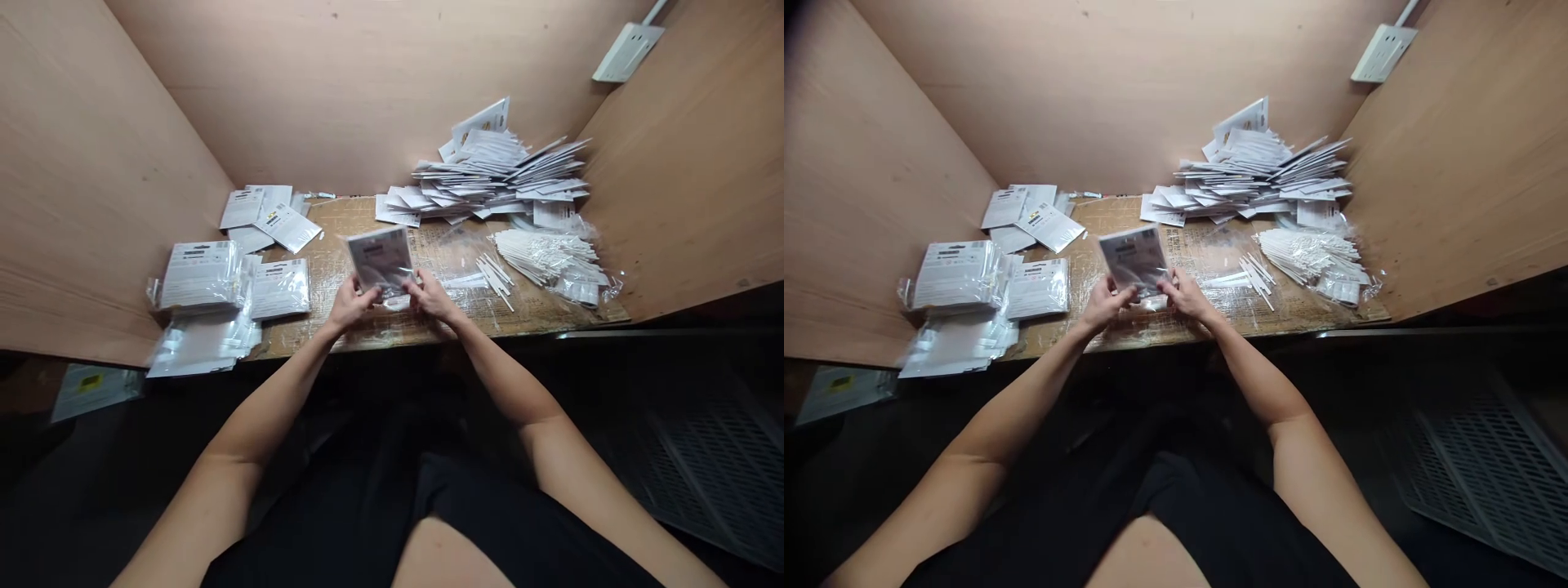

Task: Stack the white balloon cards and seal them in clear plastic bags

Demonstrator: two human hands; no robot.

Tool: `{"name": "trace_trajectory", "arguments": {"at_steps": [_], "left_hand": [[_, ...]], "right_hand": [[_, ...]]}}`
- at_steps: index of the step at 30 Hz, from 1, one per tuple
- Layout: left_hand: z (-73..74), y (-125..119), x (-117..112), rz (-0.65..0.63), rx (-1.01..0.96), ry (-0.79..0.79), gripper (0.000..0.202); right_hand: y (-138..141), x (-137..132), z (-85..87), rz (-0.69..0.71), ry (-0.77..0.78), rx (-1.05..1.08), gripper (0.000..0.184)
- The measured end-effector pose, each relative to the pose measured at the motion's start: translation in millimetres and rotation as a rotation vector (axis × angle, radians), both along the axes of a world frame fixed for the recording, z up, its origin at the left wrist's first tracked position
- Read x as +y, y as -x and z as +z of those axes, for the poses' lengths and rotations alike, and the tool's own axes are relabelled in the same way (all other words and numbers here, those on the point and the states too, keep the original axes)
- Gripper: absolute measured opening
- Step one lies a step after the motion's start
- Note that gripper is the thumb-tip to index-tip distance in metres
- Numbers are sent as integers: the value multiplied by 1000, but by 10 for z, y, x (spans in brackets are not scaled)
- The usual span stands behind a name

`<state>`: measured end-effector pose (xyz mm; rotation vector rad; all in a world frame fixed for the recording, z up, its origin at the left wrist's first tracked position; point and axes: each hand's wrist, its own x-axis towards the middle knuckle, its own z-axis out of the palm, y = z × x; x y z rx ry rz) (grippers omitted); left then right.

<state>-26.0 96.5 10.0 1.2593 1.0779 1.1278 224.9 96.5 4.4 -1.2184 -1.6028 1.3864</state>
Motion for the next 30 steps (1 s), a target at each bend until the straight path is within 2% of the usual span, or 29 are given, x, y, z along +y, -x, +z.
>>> {"name": "trace_trajectory", "arguments": {"at_steps": [2,4,5,6,8,9,10,13,15,18,21,25,28,30], "left_hand": [[76,16,92,-2,-76,144,57],[126,95,225,-12,29,226,61],[145,144,306,7,130,198,63],[163,185,396,44,240,115,67],[194,211,592,105,429,-151,77],[204,186,692,84,512,-272,78],[208,137,788,6,599,-344,75],[180,-69,993,-336,917,-319,70],[144,-173,1034,-447,1087,-278,74],[102,-233,997,-462,1192,-277,81],[73,-242,975,-438,1219,-276,82],[26,-257,1047,-439,1207,-261,83],[-7,-254,1037,-451,1182,-275,85],[-32,-233,962,-426,1168,-335,86]], "right_hand": [[65,81,40,-75,106,180,54],[102,178,40,-116,199,292,65],[114,223,28,-133,251,302,68],[124,261,10,-160,294,280,70],[146,307,-28,-195,339,183,67],[154,309,-44,-191,336,125,66],[156,295,-53,-175,316,63,64],[112,135,-24,-132,194,-215,60],[76,-56,46,-166,41,-499,54],[173,-357,157,-264,-321,-861,40],[514,-511,142,-146,-608,-978,29],[932,-508,-121,54,-770,-1042,23],[946,-598,-309,167,-828,-1047,35],[849,-726,-353,179,-862,-1010,33]]}}
